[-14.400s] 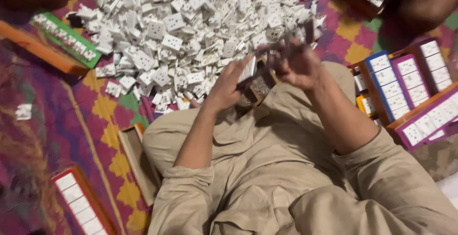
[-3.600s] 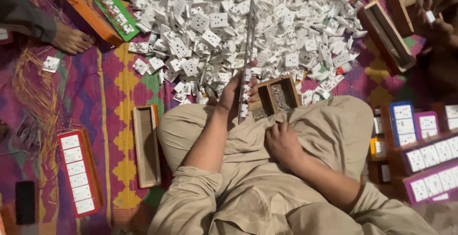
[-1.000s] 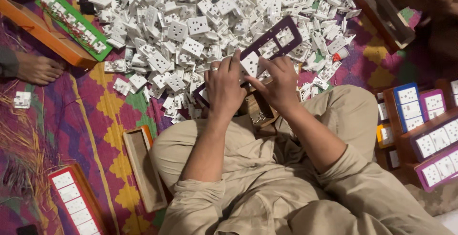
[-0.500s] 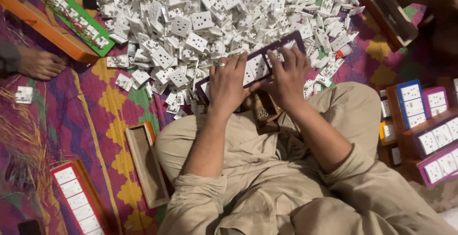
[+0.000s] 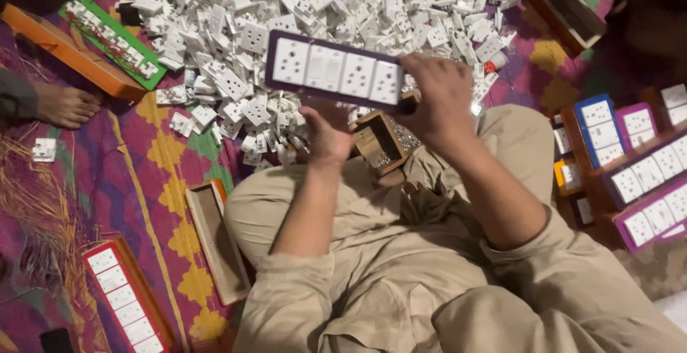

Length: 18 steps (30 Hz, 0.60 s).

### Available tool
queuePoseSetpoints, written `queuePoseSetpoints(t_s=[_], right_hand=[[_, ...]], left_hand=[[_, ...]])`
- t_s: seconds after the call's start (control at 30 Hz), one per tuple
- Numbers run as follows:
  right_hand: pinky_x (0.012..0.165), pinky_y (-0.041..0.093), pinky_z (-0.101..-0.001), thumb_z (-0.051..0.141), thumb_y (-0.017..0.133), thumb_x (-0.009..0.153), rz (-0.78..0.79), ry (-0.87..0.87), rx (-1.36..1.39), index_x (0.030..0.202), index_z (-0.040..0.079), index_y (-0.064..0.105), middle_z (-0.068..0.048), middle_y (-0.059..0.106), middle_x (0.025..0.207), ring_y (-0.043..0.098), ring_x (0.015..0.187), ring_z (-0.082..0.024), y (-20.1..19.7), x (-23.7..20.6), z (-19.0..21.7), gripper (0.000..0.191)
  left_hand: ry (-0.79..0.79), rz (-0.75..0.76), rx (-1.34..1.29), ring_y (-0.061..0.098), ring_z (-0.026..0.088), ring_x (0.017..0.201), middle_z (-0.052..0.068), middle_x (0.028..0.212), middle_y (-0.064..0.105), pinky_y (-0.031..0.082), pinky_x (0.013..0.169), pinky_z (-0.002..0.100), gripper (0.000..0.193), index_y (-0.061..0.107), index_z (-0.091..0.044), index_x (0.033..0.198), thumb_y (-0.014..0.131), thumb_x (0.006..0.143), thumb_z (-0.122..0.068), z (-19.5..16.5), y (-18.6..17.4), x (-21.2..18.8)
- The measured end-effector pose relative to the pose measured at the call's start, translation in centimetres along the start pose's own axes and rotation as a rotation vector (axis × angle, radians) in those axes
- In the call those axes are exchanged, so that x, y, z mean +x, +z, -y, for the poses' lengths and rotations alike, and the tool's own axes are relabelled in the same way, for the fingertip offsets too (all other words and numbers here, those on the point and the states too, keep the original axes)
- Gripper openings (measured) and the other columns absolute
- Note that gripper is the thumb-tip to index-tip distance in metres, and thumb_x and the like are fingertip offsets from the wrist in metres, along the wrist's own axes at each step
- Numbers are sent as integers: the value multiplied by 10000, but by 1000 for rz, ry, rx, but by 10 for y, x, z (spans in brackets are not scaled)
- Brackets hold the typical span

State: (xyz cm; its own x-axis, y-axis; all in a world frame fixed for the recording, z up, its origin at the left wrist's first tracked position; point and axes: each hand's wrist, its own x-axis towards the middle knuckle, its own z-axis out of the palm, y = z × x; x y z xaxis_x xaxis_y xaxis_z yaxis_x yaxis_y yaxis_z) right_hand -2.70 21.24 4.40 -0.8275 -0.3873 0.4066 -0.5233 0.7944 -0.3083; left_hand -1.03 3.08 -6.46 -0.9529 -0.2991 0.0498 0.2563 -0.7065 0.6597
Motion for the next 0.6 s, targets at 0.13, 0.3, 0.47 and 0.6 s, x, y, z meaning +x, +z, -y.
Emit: queuePoseSetpoints(t_s=[0.13, 0.3, 0.47, 0.6], right_hand=[[923, 389, -535, 357, 958, 515, 147, -37, -94, 1313, -1, 603, -210, 673, 1270, 600, 1126, -389, 12, -15, 16, 944], [1034, 533, -411, 287, 780, 948, 39, 352, 495, 1278, 67, 648, -123, 703, 1238, 687, 1173, -281, 32, -38, -48, 418], [905, 499, -430, 148, 665, 908, 469, -252, 61, 1082, 123, 720, -91, 736, 1068, 667, 1031, -295, 100, -61, -80, 185], [913, 496, -433, 197, 655, 757, 386, -738, 64, 1216, 95, 685, -58, 692, 992, 650, 1007, -295, 139, -85, -67, 471]], left_hand=[[-144, -72, -256, 582, 246, 1311, 63, 1377, 590, 494, 1144, 535, 948, 392, -177, 1506, 516, 813, -812, 24, 3, 0], [-58, -215, -397, 657, 321, 1017, 170, 1123, 648, 550, 941, 576, 822, 506, -74, 1337, 273, 1030, -800, -8, -20, 19], [-117, -348, -461, 679, 342, 921, 185, 1041, 673, 578, 862, 548, 883, 572, -48, 1234, 211, 924, -792, -13, -22, 24], [-226, -233, -456, 684, 351, 944, 198, 1065, 678, 571, 856, 581, 870, 553, -66, 1300, 266, 941, -805, 0, -8, 17]])
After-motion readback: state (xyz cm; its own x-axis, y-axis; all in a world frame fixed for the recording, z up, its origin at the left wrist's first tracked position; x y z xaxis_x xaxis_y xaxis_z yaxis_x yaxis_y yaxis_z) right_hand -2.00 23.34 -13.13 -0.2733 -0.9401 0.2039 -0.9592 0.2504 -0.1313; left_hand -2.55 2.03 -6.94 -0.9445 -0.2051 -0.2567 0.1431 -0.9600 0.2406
